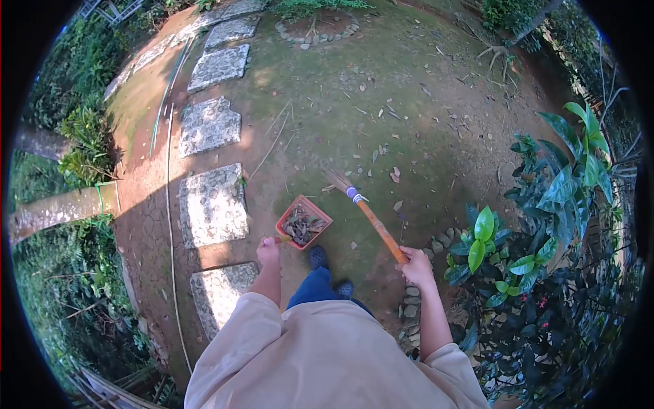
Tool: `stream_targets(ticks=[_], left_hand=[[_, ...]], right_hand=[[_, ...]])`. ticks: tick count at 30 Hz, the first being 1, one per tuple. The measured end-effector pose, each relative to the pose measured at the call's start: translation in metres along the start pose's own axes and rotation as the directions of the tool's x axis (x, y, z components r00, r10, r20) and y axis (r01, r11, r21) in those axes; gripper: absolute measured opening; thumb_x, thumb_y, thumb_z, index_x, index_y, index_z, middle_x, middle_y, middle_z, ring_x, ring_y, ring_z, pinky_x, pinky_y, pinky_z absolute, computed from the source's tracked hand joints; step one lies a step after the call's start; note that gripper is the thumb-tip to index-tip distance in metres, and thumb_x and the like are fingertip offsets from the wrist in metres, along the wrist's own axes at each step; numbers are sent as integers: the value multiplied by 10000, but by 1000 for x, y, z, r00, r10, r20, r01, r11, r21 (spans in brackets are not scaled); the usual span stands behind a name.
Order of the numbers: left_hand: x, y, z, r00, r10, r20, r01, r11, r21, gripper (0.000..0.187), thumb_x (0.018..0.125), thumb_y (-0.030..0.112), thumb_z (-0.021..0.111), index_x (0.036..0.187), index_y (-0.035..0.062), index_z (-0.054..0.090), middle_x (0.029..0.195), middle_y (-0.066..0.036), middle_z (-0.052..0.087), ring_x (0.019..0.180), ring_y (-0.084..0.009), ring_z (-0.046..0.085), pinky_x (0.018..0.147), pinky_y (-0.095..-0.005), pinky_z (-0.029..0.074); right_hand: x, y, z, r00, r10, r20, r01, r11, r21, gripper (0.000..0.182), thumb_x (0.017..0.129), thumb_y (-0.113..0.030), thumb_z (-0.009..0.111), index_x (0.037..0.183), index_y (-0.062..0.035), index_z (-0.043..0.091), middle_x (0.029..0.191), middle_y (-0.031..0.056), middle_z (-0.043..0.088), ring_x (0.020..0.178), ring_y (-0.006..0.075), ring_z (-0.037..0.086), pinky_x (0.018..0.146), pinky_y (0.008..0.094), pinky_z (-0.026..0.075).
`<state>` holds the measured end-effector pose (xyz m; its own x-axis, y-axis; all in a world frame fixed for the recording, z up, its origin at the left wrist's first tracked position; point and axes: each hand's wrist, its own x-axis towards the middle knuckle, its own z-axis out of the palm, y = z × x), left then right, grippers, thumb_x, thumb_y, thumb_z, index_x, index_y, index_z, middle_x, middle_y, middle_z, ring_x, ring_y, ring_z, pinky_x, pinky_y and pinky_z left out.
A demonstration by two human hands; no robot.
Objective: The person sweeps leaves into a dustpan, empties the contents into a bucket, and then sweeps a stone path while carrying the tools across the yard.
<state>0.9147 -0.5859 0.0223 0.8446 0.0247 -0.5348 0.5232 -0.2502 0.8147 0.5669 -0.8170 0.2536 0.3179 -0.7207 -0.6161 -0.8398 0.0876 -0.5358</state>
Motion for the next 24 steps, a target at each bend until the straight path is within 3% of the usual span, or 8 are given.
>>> stream_targets(ticks=[7, 10, 13, 16, 19, 22, 24], left_hand=[[46, -15, 42, 999, -13, 52, 5, 990, 139, 241, 859, 207, 625, 978, 22, 724, 813, -72, 710, 650, -148, 631, 611, -328, 511], [51, -8, 61, 998, -24, 57, 17, 993, 116, 339, 854, 232, 681, 1121, 25, 709, 843, -78, 715, 684, -154, 656, 637, -331, 525], [61, -8, 68, 998, -43, 51, 35, 988, 151, 477, 848, 283, 739, 1250, 34, 670, 885, -80, 718, 700, -154, 664, 649, -334, 530], [65, -4, 82, 996, -80, 47, 70, 979, 191, 549, 852, 318, 761, 1305, 33, 640, 934, -84, 716, 715, -155, 665, 659, -331, 532], [67, 2, 88, 993, -116, 36, 104, 966, 236, 554, 859, 327, 757, 1312, 32, 636, 988, -95, 720, 769, -167, 679, 700, -336, 540], [81, -13, 95, 996, -84, 20, 77, 967, 241, 557, 858, 337, 758, 1314, 40, 639, 1044, -119, 729, 861, -203, 700, 771, -355, 544], [96, -30, 94, 998, -60, -4, 59, 964, 258, 557, 854, 350, 762, 1308, 49, 647, 1079, -138, 733, 927, -232, 708, 821, -370, 542]], right_hand=[[37, -9, 5, 991, -103, -82, 101, 994, -29, 650, 688, -62, 762, 1318, 7, 616, 1158, 225, 708, 1071, 291, 708, 938, 339, 540], [50, -9, 8, 987, -140, -83, 138, 990, -35, 700, 696, 36, 731, 1372, 59, 551, 1097, 174, 730, 590, 123, 635, 548, 282, 512], [57, -12, 11, 980, -179, -86, 178, 984, -16, 682, 699, 22, 727, 1359, 64, 561, 1058, 170, 738, 576, 124, 630, 538, 284, 508], [57, -31, 2, 999, -12, -41, 10, 998, -70, 657, 679, -96, 770, 1312, 4, 623, 1120, 233, 715, 1047, 276, 716, 917, 338, 539], [66, -18, 6, 998, -55, -6, 53, 989, -135, 674, 670, -119, 774, 1320, -17, 623, 1040, 219, 732, 940, 287, 735, 858, 355, 552], [50, -31, -5, 988, 59, 140, -30, 980, -197, 660, 684, -78, 759, 1329, -38, 626, 920, 166, 746, 727, 233, 724, 702, 339, 564], [31, -24, -12, 975, 131, 179, -125, 991, -48, 647, 696, -49, 751, 1331, -42, 630, 845, 123, 730, 619, 168, 661, 597, 312, 530]])
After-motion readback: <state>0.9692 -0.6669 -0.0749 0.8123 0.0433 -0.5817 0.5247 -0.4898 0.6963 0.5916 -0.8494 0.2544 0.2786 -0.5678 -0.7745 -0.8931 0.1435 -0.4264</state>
